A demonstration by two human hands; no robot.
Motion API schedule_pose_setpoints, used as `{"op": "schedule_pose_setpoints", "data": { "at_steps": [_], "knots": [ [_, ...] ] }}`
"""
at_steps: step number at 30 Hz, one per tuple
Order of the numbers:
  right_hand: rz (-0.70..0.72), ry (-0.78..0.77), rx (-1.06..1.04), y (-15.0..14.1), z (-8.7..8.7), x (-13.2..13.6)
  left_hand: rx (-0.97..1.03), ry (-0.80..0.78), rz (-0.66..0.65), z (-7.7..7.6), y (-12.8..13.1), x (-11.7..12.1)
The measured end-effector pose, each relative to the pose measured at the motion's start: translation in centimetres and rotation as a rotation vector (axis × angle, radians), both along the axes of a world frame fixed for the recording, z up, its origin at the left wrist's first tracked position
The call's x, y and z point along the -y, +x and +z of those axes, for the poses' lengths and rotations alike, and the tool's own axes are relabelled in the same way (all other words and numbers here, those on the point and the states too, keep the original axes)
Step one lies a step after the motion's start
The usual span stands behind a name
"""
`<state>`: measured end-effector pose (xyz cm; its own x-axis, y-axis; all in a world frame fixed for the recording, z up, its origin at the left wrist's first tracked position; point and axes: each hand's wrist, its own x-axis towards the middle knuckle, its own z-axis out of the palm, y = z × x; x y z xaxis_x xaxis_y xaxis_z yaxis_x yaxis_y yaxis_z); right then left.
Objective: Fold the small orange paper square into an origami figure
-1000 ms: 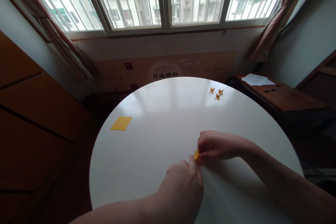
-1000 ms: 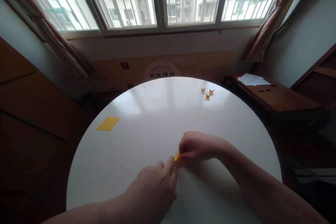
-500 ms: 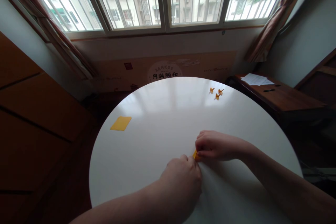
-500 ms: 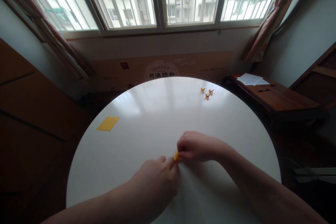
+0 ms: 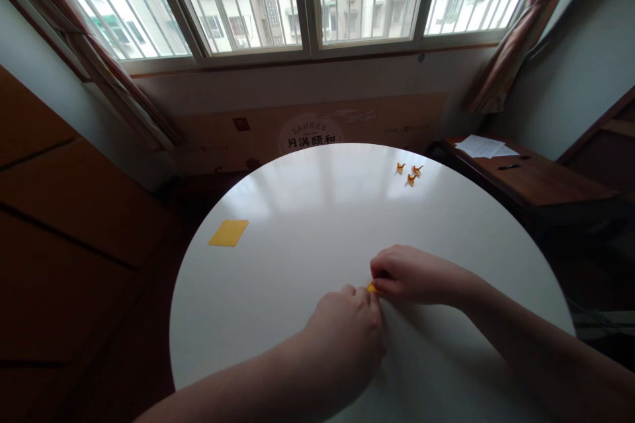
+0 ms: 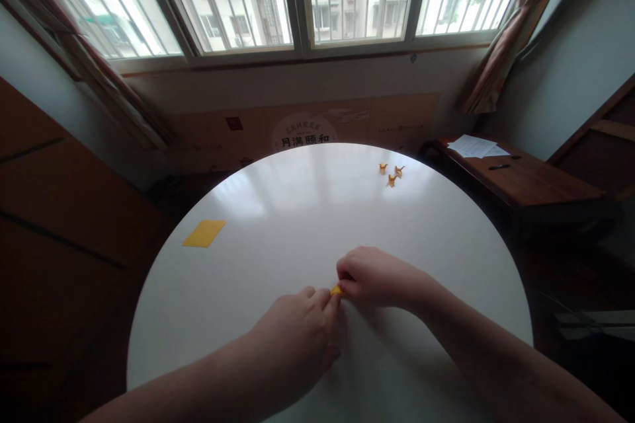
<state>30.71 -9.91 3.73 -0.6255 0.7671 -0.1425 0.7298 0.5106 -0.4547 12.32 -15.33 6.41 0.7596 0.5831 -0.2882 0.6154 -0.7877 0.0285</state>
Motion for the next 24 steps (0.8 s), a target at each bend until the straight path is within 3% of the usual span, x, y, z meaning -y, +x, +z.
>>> {"op": "schedule_pose_setpoints", "data": {
  "at_steps": [5,8,14,18,24],
  "knots": [
    [0.0,0.018,0.012,0.0,0.0,0.0,-0.063,0.04,-0.062,-0.4,-0.2,0.5],
    [0.011,0.031,0.004,0.0,-0.1,0.0,-0.113,0.064,-0.025,-1.0,-0.1,1.5],
    [0.025,0.059,0.022,0.2,-0.4,0.0,0.08,0.215,-0.116,-3.5,0.8,2.6],
    [0.019,0.061,0.024,0.2,-0.5,-0.1,0.103,0.247,-0.061,-4.9,1.1,2.6],
    [0.013,0.056,0.06,0.1,-0.3,0.0,0.145,0.307,-0.035,-5.2,1.3,3.2]
  ]
}}
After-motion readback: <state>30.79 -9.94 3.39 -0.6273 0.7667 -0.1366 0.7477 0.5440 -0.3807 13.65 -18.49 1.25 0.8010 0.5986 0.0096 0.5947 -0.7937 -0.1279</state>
